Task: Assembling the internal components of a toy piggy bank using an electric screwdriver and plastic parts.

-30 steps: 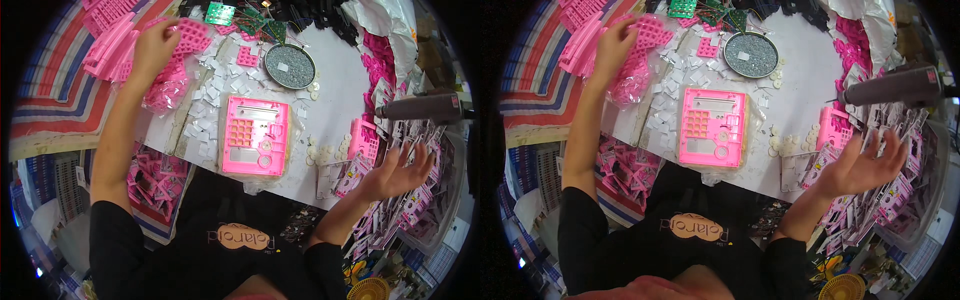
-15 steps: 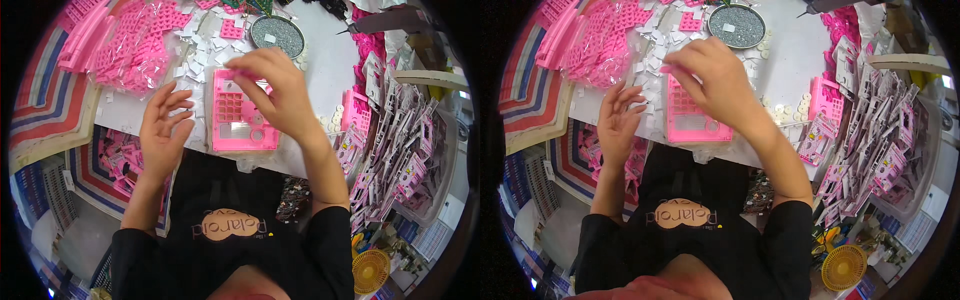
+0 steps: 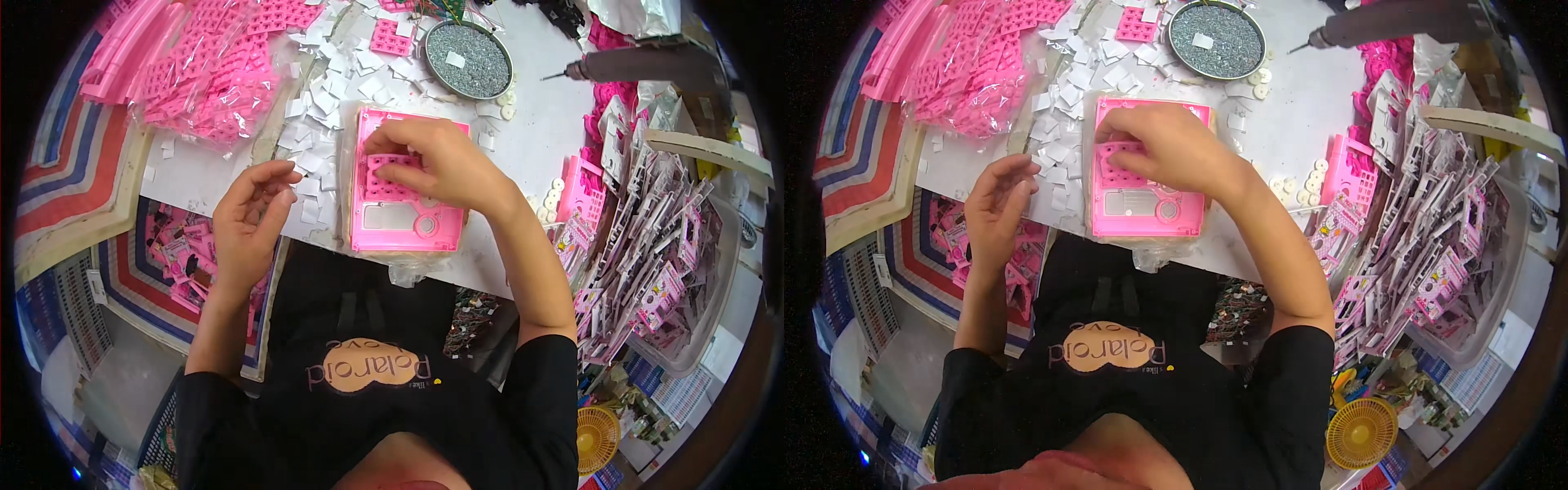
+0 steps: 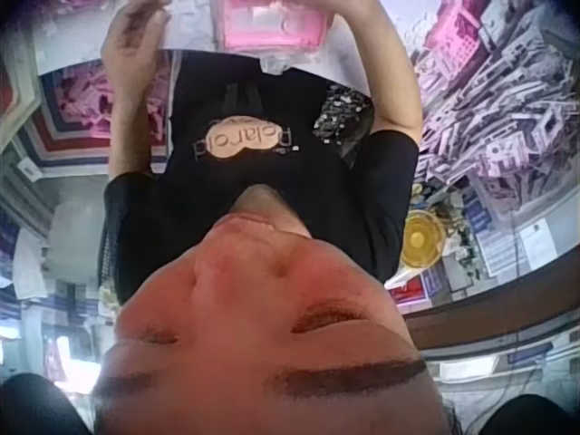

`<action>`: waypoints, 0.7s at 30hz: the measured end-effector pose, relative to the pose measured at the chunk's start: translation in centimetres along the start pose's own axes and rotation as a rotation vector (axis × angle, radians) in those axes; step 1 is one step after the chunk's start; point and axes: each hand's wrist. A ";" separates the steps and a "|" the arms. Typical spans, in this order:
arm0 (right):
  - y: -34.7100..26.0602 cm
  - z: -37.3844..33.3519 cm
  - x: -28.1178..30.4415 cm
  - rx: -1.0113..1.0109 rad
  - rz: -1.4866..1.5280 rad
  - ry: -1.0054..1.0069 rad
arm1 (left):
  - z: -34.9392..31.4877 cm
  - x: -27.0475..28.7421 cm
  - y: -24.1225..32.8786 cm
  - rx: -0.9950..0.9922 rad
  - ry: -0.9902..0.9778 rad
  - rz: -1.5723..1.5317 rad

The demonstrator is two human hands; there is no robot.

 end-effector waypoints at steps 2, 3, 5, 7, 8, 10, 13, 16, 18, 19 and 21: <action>-0.1 -0.2 0.0 -0.022 0.100 0.001 | 0.1 0.0 0.1 0.004 0.021 -0.018; -0.3 -0.3 -0.2 -0.023 0.121 0.012 | 0.2 0.0 0.0 0.003 0.020 -0.013; -0.5 -0.5 -0.6 -0.016 -0.001 0.049 | 0.5 -0.4 0.2 -0.001 0.005 -0.001; -0.4 -0.3 -1.3 0.009 -0.290 0.085 | 0.4 -1.0 -0.1 -0.021 0.013 -0.002; -0.6 -0.4 -1.2 0.046 -0.333 0.176 | 0.4 -1.2 -0.3 -0.033 0.019 -0.003; -1.6 -1.3 -1.4 0.121 -0.412 0.352 | 0.4 -1.1 -0.4 -0.093 0.021 0.089; -2.2 -3.8 -1.8 0.159 -0.407 0.380 | 0.1 -1.0 -0.4 -0.110 0.036 0.153; -2.9 -5.9 -4.0 0.083 -0.505 0.168 | 0.6 -1.3 0.2 -0.157 0.023 0.177; -3.2 -6.3 -5.4 -0.013 -0.601 -0.001 | 1.5 -1.4 1.3 -0.220 -0.014 0.225; -3.4 -6.3 -5.7 -0.014 -0.600 -0.016 | 2.1 -1.2 2.2 -0.259 -0.030 0.265; -3.4 -6.0 -5.7 -0.008 -0.618 -0.028 | 4.9 -1.0 4.5 -0.372 -0.039 0.381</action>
Point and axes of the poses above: each hand's wrist, its own z-axis towards the middle knuckle, its own x-axis out of the back of the hand, y = z × x, and after that the axes turned 3 degrees about y, right-handed
